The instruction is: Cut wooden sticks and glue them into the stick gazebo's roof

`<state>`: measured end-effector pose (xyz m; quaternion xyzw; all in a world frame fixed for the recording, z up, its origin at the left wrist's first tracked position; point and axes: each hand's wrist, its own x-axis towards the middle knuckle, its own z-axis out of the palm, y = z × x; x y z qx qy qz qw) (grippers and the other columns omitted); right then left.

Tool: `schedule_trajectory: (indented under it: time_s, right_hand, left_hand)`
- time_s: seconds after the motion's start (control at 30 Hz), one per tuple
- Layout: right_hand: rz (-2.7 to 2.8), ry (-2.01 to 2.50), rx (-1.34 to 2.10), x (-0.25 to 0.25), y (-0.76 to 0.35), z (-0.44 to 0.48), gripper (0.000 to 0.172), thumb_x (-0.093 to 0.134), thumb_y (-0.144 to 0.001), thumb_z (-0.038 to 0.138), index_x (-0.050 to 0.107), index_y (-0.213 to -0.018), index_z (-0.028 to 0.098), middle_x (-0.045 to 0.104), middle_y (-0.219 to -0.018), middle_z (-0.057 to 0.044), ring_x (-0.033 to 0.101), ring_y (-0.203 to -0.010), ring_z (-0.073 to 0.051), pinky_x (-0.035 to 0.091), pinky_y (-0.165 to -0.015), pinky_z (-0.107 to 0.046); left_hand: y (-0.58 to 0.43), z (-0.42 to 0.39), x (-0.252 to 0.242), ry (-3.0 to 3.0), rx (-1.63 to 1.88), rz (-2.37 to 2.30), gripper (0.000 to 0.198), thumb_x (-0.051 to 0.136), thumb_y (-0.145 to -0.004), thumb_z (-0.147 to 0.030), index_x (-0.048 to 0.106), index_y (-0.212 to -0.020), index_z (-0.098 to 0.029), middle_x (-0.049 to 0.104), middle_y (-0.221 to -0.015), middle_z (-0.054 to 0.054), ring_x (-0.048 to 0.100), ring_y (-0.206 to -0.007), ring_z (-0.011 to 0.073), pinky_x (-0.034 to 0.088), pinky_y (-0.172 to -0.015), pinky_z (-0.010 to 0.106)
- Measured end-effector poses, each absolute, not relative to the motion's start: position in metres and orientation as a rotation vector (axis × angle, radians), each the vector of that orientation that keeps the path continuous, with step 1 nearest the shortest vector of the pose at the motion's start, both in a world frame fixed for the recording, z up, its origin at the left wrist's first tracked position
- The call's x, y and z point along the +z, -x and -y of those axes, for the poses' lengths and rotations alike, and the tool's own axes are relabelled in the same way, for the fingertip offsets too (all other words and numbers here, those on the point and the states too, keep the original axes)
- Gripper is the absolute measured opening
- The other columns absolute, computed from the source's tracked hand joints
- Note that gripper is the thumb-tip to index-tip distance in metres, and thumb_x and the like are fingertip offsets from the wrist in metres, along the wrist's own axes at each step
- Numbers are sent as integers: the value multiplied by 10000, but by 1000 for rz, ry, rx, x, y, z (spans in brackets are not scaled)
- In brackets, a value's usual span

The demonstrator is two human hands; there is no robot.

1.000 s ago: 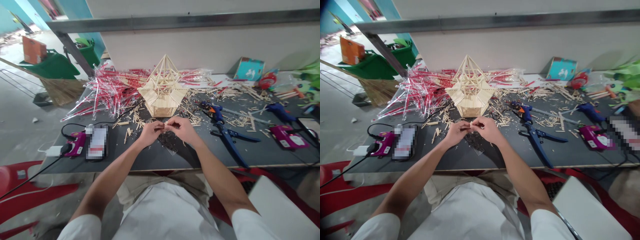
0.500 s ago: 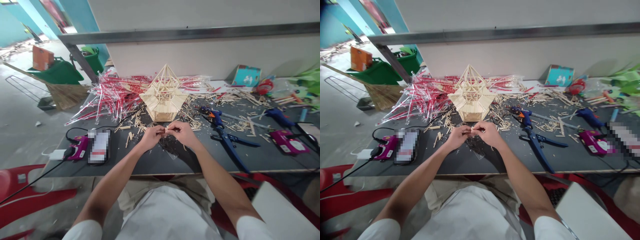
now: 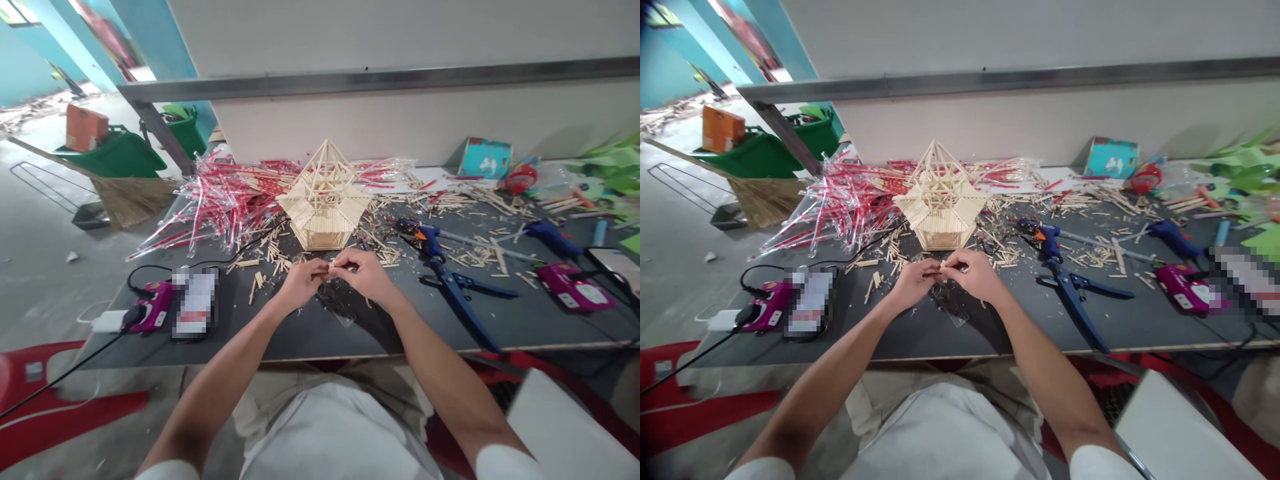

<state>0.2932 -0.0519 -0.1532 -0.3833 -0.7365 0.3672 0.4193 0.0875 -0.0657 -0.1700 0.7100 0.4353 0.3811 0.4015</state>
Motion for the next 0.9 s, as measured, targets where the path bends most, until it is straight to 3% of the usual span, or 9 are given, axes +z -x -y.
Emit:
schedule_trajectory:
  time_s: [0.33, 0.5, 0.67, 0.9]
  right_hand:
    - [1764, 1058, 1062, -152, -293, 51, 207, 769, -850, 390, 725, -817, 190, 753, -813, -41, 681, -730, -177, 536, -713, -311]
    - [1828, 1024, 1037, -147, -293, 55, 171, 761, -850, 351, 715, -797, 195, 739, -814, -36, 665, -753, -176, 508, -729, -313]
    - [1876, 1008, 1011, -144, -295, 57, 166, 738, -873, 338, 705, -793, 196, 731, -828, -41, 666, -773, -182, 502, -739, -321]
    - [1821, 1034, 1035, -145, -295, 54, 194, 758, -863, 375, 711, -802, 197, 734, -807, -39, 662, -743, -177, 510, -719, -316]
  left_hand:
    - [-92, 63, -179, -1743, 936, -1033, 122, 650, -899, -198, 718, -987, -149, 792, -938, 53, 766, -908, 198, 580, -832, 264]
    - [-89, 65, -172, -1826, 920, -1059, 115, 655, -918, -226, 720, -870, -145, 733, -813, 17, 696, -804, 158, 500, -739, 221]
    - [-87, 68, -170, -1900, 892, -1083, 122, 648, -930, -221, 748, -917, -151, 724, -816, 4, 655, -784, 145, 444, -727, 224]
    - [-90, 67, -179, -1807, 928, -1061, 168, 657, -932, -253, 769, -1022, -166, 785, -960, 44, 709, -870, 188, 518, -805, 267]
